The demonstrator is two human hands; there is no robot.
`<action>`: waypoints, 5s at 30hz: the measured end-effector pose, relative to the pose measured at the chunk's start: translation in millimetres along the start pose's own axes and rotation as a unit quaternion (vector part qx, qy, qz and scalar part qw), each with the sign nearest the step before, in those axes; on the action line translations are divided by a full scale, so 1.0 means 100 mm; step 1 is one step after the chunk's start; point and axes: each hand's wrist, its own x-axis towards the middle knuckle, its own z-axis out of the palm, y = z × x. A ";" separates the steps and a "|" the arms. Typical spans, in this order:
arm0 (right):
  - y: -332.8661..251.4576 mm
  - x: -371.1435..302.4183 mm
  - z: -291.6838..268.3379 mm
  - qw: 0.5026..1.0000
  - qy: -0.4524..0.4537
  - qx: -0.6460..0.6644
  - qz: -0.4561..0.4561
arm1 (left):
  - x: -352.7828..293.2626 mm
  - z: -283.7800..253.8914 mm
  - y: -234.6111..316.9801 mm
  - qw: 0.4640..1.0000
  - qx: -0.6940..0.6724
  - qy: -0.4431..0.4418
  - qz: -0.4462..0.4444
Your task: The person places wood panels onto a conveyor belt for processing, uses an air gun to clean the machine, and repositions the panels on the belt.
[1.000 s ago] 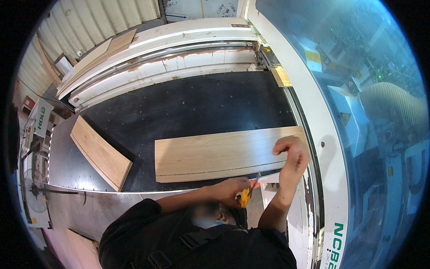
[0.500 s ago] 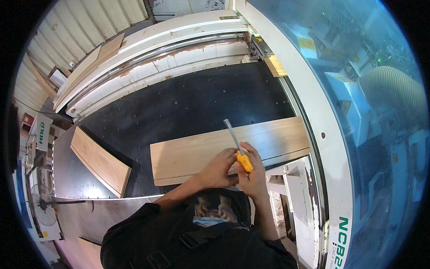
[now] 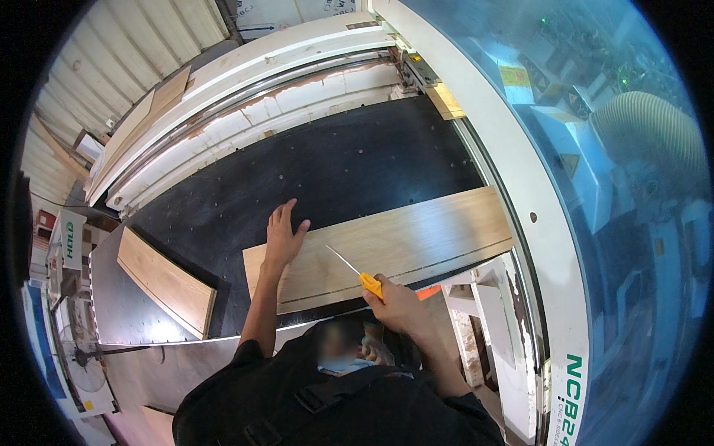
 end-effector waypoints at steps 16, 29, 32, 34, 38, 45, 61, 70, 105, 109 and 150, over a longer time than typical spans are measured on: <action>0.68 -0.06 -0.73 0.947 0.234 0.160 0.152 | -0.02 -0.02 0.05 0.999 -0.011 -0.050 0.008; 0.06 -0.12 -0.17 0.957 -0.285 -0.009 -0.047 | 0.02 -0.05 -0.03 0.996 -0.022 -0.082 -0.004; 0.11 -0.15 -0.24 0.961 -0.267 0.017 -0.073 | 0.02 -0.06 -0.02 0.996 -0.020 -0.086 0.001; 0.14 -0.16 -0.29 0.974 -0.216 0.014 -0.060 | 0.02 -0.07 -0.02 0.996 -0.015 -0.082 -0.001; 0.34 -0.11 -0.37 0.996 0.009 0.082 0.043 | 0.01 0.00 -0.03 0.998 -0.010 -0.066 -0.004; 0.92 0.02 -0.76 0.929 0.305 0.117 0.174 | 0.11 0.00 -0.06 0.992 -0.062 -0.113 -0.020; 0.94 -0.36 -0.93 0.930 0.091 0.337 0.114 | 2.60 1.67 0.35 0.959 0.171 -0.204 0.094; 0.76 -0.23 -0.88 0.951 0.120 0.252 0.135 | 2.55 1.89 0.23 0.947 0.216 -0.220 0.094; 1.78 0.16 -0.51 0.743 0.663 -0.084 -0.046 | 0.52 -0.37 -1.83 0.990 0.084 -0.079 -0.082; 1.39 0.98 -0.77 0.828 0.532 -0.053 -0.167 | 0.34 -0.49 -2.05 0.985 -0.066 -0.039 -0.155; 0.41 2.12 -0.28 0.904 0.063 0.413 -0.085 | -1.85 -2.31 -2.15 0.826 0.027 0.350 -0.442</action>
